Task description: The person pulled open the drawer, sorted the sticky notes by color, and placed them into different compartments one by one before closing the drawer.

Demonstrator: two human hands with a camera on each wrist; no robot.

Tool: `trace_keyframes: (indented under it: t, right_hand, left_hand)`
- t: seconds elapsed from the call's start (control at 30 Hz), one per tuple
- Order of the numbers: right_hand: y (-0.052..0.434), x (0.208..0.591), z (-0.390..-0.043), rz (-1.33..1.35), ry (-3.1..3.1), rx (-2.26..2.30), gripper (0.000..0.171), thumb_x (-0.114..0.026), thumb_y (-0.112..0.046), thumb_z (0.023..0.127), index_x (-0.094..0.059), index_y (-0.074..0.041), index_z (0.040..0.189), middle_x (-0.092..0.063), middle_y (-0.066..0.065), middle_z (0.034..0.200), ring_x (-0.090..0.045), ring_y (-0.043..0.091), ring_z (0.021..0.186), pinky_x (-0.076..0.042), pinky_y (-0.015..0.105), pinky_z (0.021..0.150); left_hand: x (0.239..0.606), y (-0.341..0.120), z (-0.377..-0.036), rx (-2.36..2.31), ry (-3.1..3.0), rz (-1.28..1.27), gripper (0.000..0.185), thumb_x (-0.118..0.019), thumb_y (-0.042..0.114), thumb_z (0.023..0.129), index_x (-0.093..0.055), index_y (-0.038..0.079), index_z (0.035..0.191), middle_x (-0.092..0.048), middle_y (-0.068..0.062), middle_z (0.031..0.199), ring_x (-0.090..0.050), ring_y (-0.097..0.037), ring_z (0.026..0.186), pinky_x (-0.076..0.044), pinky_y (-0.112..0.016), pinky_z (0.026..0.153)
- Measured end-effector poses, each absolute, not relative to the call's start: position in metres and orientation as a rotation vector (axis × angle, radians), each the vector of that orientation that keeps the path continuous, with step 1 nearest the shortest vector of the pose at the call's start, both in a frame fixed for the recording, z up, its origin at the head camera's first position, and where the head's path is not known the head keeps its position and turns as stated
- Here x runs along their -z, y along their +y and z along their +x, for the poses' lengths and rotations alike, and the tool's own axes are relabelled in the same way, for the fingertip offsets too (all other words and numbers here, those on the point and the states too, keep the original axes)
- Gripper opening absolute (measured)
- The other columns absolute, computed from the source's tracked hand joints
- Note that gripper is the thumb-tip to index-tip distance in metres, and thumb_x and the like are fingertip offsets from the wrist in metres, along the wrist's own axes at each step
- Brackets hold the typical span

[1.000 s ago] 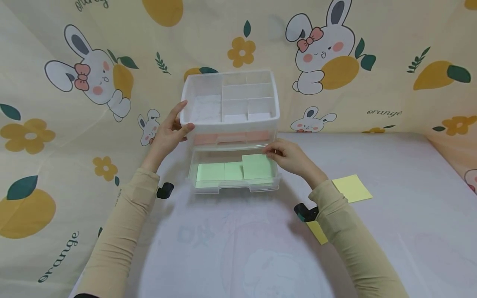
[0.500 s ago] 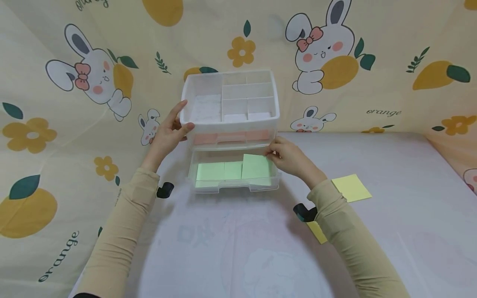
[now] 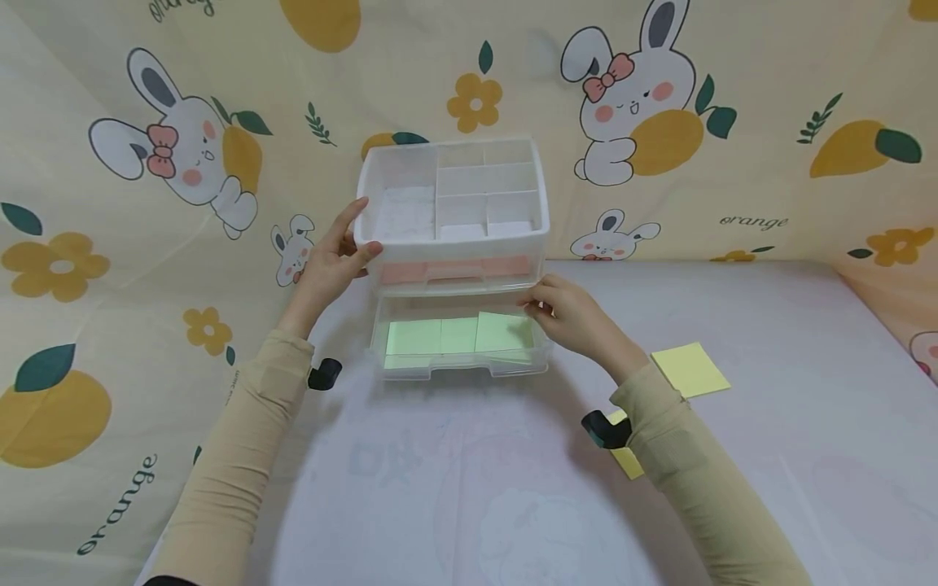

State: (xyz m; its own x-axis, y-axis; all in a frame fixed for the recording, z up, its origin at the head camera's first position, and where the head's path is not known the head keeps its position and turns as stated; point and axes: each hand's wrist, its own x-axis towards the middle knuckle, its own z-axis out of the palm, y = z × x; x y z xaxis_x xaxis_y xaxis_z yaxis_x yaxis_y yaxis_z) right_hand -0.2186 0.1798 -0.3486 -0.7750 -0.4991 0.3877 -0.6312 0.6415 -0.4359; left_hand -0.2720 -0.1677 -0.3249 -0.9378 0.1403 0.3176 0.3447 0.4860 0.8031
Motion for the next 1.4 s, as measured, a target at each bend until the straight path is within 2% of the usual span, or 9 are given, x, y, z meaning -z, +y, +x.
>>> trace_keyframes:
  t: [0.3, 0.5, 0.7, 0.77, 0.9, 1.13, 1.3, 1.4]
  right_hand:
    - [0.173, 0.346, -0.195, 0.947, -2.479, -0.942, 0.015, -0.066, -0.005, 0.084, -0.069, -0.012, 0.098, -0.06, -0.005, 0.079, -0.047, 0.001, 0.069, -0.041, 0.017, 0.059]
    - [0.163, 0.345, -0.178, 0.859, -2.425, -1.169, 0.016, -0.068, -0.006, 0.084, -0.069, -0.012, 0.099, -0.066, -0.002, 0.079, -0.055, 0.001, 0.067, -0.044, 0.014, 0.059]
    - [0.151, 0.349, -0.16, 0.83, -2.396, -1.499, 0.018, -0.063, -0.005, 0.087, -0.065, -0.007, 0.105, -0.068, 0.003, 0.081, -0.063, 0.01, 0.07, -0.05, 0.021, 0.058]
    - [0.146, 0.353, -0.156, 0.831, -2.383, -1.606, 0.018, -0.061, -0.004, 0.088, -0.064, -0.005, 0.106, -0.067, 0.002, 0.082, -0.064, 0.01, 0.072, -0.052, 0.023, 0.062]
    - [0.136, 0.363, -0.15, 0.827, -2.374, -1.773, 0.019, -0.061, -0.006, 0.089, -0.062, -0.002, 0.108, -0.068, 0.008, 0.088, -0.065, 0.01, 0.075, -0.053, 0.025, 0.065]
    - [0.125, 0.383, -0.145, 0.818, -2.455, -1.95, 0.021, -0.059, -0.015, 0.092, -0.062, -0.003, 0.109, -0.069, -0.005, 0.097, -0.066, 0.008, 0.085, -0.054, 0.028, 0.071]
    - [0.119, 0.396, -0.146, 0.783, -2.53, -2.032, 0.024, -0.059, -0.021, 0.092, -0.062, -0.007, 0.111, -0.066, 0.014, 0.108, -0.066, 0.011, 0.09, -0.055, 0.03, 0.076]
    - [0.117, 0.402, -0.147, 0.704, -2.584, -2.078, 0.029, -0.059, -0.026, 0.092, -0.063, -0.008, 0.114, -0.063, 0.017, 0.115, -0.066, 0.012, 0.093, -0.054, 0.033, 0.08]
  left_hand:
    - [0.326, -0.168, -0.273, 1.429, -2.515, -0.437, 0.065, -0.063, 0.046, 0.084, -0.029, 0.051, 0.139, -0.053, -0.009, 0.093, -0.056, -0.02, 0.079, -0.052, -0.025, 0.067]
    - [0.327, -0.169, -0.275, 1.432, -2.507, -0.438, 0.065, -0.063, 0.043, 0.084, -0.03, 0.05, 0.139, -0.053, -0.008, 0.091, -0.056, -0.02, 0.078, -0.051, -0.025, 0.066]
    - [0.326, -0.168, -0.273, 1.428, -2.51, -0.436, 0.065, -0.062, 0.047, 0.083, -0.029, 0.051, 0.139, -0.053, -0.008, 0.09, -0.055, -0.02, 0.076, -0.051, -0.025, 0.066]
    - [0.326, -0.168, -0.273, 1.427, -2.507, -0.437, 0.065, -0.062, 0.048, 0.083, -0.029, 0.052, 0.139, -0.053, -0.008, 0.09, -0.055, -0.02, 0.076, -0.051, -0.025, 0.066]
    - [0.326, -0.168, -0.272, 1.428, -2.512, -0.429, 0.065, -0.062, 0.05, 0.082, -0.029, 0.053, 0.138, -0.053, -0.008, 0.091, -0.056, -0.02, 0.078, -0.052, -0.025, 0.067]
    - [0.327, -0.169, -0.273, 1.421, -2.51, -0.426, 0.065, -0.062, 0.052, 0.081, -0.03, 0.054, 0.137, -0.053, -0.009, 0.091, -0.056, -0.02, 0.078, -0.053, -0.025, 0.067]
    - [0.327, -0.169, -0.273, 1.421, -2.509, -0.43, 0.064, -0.062, 0.05, 0.082, -0.029, 0.054, 0.138, -0.054, -0.009, 0.091, -0.056, -0.02, 0.078, -0.053, -0.025, 0.067]
    - [0.326, -0.169, -0.273, 1.426, -2.511, -0.43, 0.065, -0.062, 0.051, 0.082, -0.029, 0.054, 0.138, -0.054, -0.009, 0.091, -0.056, -0.02, 0.078, -0.053, -0.025, 0.068]
